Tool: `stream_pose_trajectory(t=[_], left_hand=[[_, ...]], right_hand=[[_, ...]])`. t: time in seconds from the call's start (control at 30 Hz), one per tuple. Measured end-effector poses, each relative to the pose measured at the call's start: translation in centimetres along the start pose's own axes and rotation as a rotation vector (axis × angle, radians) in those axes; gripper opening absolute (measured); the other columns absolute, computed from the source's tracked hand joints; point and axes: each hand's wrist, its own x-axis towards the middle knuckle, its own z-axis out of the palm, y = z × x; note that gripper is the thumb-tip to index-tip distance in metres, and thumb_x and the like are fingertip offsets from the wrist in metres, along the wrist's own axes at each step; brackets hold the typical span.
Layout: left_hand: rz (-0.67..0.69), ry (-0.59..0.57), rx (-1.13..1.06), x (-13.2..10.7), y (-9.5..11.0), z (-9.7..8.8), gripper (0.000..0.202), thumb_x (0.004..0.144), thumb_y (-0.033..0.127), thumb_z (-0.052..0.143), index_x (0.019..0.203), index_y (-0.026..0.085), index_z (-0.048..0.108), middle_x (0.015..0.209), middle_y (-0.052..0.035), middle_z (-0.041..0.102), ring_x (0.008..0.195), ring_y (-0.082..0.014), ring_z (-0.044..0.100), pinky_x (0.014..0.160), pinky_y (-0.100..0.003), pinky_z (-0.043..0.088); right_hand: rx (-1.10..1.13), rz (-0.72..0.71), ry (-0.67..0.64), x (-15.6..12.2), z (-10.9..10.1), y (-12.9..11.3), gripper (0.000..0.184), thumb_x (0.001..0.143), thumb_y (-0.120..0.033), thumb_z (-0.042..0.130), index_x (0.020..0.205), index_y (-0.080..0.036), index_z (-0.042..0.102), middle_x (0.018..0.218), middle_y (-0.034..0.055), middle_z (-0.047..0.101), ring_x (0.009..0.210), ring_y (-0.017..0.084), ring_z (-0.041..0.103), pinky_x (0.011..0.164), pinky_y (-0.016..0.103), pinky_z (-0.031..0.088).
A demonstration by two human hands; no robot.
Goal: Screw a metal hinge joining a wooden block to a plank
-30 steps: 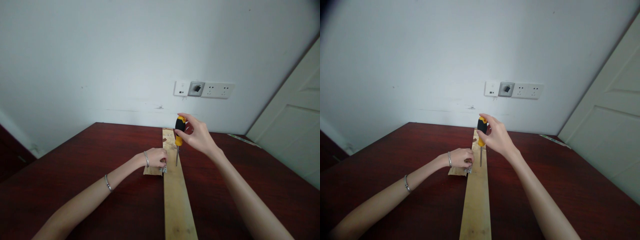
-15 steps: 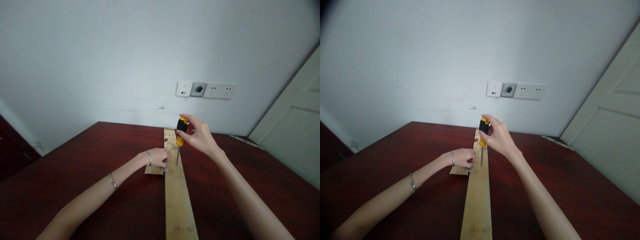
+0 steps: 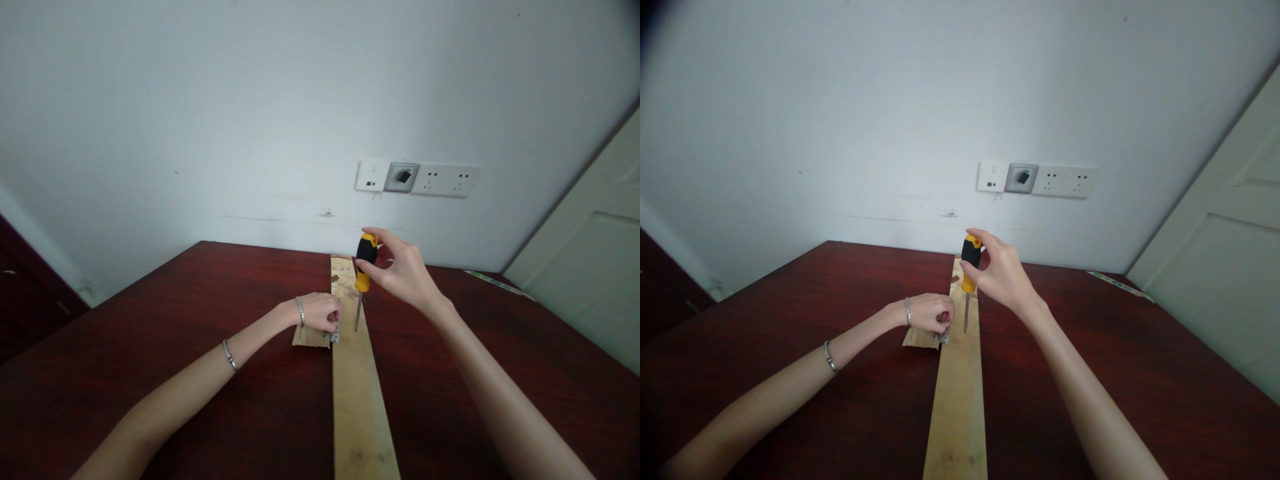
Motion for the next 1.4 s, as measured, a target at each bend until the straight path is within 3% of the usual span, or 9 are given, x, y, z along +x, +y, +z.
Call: stream_pose_trajectory(t=[0.43, 0.83, 1.13, 1.4], left_hand=[[-0.020, 0.098, -0.180, -0.3, -1.5, 1.6, 0.010, 0.072, 0.023, 0.068, 0.078, 0.015, 0.067, 0.077, 0.0000, 0.065, 0.067, -0.0107, 0.057, 0.060, -0.017, 0.041], [0.003, 0.145, -0.096, -0.7, -0.8, 1.4, 0.005, 0.073, 0.020, 0.068, 0.074, 0.016, 0.065, 0.074, -0.0001, 0.061, 0.078, -0.0141, 0.056, 0.062, -0.019, 0.040], [-0.024, 0.176, -0.132, -0.8, -0.7, 1.5, 0.006, 0.070, 0.019, 0.069, 0.074, 0.015, 0.066, 0.073, -0.0004, 0.062, 0.074, -0.0128, 0.057, 0.062, -0.019, 0.041], [-0.016, 0.324, -0.375, -0.8, -1.1, 1.7, 0.007, 0.068, 0.012, 0.065, 0.075, 0.011, 0.065, 0.073, -0.0007, 0.064, 0.066, -0.0093, 0.058, 0.066, -0.019, 0.046]], right_hand=[[-0.007, 0.003, 0.002, -0.1, -0.3, -0.1, 0.049, 0.073, -0.026, 0.063, 0.121, -0.018, 0.055, 0.097, 0.0076, 0.067, 0.059, 0.014, 0.057, 0.062, 0.033, 0.052], [0.005, -0.004, 0.007, -0.2, -0.6, -1.0, 0.047, 0.073, -0.024, 0.062, 0.120, -0.017, 0.056, 0.099, 0.0080, 0.067, 0.066, 0.016, 0.059, 0.062, 0.032, 0.051], [0.015, -0.004, 0.009, -0.4, -0.8, -1.3, 0.047, 0.072, -0.023, 0.062, 0.119, -0.018, 0.056, 0.099, 0.0081, 0.067, 0.066, 0.016, 0.060, 0.063, 0.032, 0.052], [0.031, 0.005, 0.011, -0.6, -1.2, -1.7, 0.047, 0.072, -0.022, 0.062, 0.119, -0.017, 0.057, 0.099, 0.0081, 0.067, 0.066, 0.016, 0.060, 0.064, 0.032, 0.052]])
